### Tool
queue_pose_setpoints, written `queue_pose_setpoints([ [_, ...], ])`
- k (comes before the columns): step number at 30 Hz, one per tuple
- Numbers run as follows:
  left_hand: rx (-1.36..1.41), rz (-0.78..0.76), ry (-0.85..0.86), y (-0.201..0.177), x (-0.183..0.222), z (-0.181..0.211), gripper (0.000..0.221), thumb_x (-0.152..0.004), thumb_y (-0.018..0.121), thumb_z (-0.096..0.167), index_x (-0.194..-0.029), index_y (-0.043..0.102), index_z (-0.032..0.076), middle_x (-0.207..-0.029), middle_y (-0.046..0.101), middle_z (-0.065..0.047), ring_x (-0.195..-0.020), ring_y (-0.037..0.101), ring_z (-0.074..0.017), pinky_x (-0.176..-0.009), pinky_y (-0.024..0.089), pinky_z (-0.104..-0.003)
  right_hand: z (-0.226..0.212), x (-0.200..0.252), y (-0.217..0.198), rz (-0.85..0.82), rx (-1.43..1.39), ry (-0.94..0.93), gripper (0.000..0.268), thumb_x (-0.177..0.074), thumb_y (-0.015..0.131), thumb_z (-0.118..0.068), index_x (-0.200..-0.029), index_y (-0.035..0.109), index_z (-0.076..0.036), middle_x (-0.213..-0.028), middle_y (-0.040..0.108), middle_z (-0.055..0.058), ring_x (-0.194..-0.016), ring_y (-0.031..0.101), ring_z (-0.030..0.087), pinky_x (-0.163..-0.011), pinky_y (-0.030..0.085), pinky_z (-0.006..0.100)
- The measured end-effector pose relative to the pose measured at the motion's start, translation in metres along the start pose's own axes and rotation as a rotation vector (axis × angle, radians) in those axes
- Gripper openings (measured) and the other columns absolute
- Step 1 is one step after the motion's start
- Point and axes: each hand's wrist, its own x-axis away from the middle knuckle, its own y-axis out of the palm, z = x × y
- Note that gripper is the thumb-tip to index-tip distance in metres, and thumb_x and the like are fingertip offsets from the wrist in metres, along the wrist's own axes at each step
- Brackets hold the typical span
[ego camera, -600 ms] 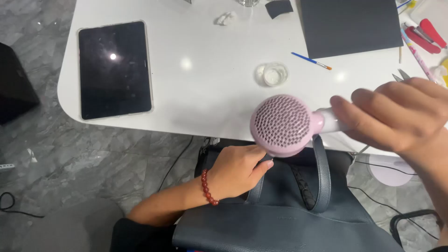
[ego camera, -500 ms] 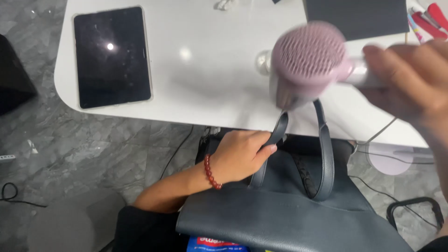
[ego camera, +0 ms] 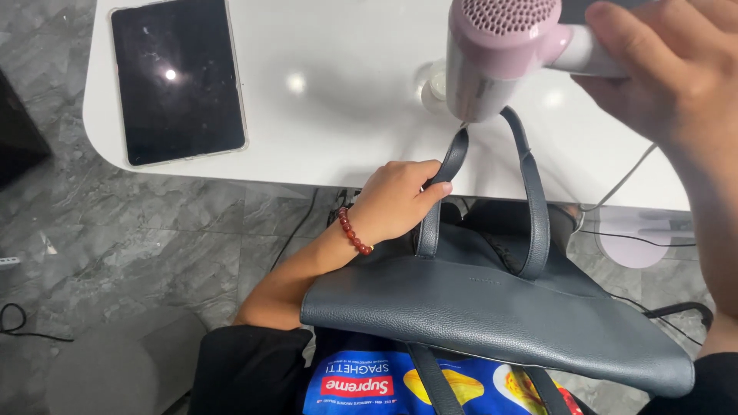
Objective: Using a hair dryer and sandpaper to smooth and repair a leather bag handle.
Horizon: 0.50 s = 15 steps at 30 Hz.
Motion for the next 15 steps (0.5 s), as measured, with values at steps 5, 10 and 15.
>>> queue_pose_setpoints([
  [5, 0.042, 0.021, 0.026, -0.003, 0.013, 0.011, 0.027, -0.095, 0.065, 0.03, -0.087, 0.065, 0.004, -0.07, 0.066, -0.014, -0.062, 0.065, -0.0328, -0.059, 0.049, -0.044, 0.004, 0.018, 0.009, 0.014, 0.087, -0.011, 0.038, -0.082, 0.093, -0.033, -0.112, 0.076, -0.016, -0.083, 0.066, -0.005, -0.068, 0.06, 0.012, -0.065, 0.041, 0.029],
  [10, 0.121, 0.104, 0.125, -0.001, 0.026, 0.012, 0.024, -0.097, 0.065, 0.028, -0.091, 0.068, 0.005, -0.078, 0.068, -0.012, -0.066, 0.065, -0.0305, -0.059, 0.049, -0.041, -0.001, 0.008, -0.003, -0.009, 0.092, 0.009, 0.034, -0.092, 0.089, -0.03, -0.119, 0.074, -0.016, -0.085, 0.066, -0.004, -0.069, 0.058, 0.012, -0.067, 0.042, 0.029],
  [15, 0.174, 0.103, 0.09, -0.001, 0.034, 0.016, 0.026, -0.092, 0.074, 0.025, -0.087, 0.066, 0.0, -0.073, 0.062, -0.013, -0.06, 0.06, -0.0274, -0.057, 0.047, -0.038, -0.008, -0.012, -0.018, -0.026, 0.037, -0.111, 0.033, -0.079, 0.09, -0.026, -0.108, 0.077, -0.016, -0.077, 0.068, -0.005, -0.061, 0.058, 0.012, -0.057, 0.04, 0.029],
])
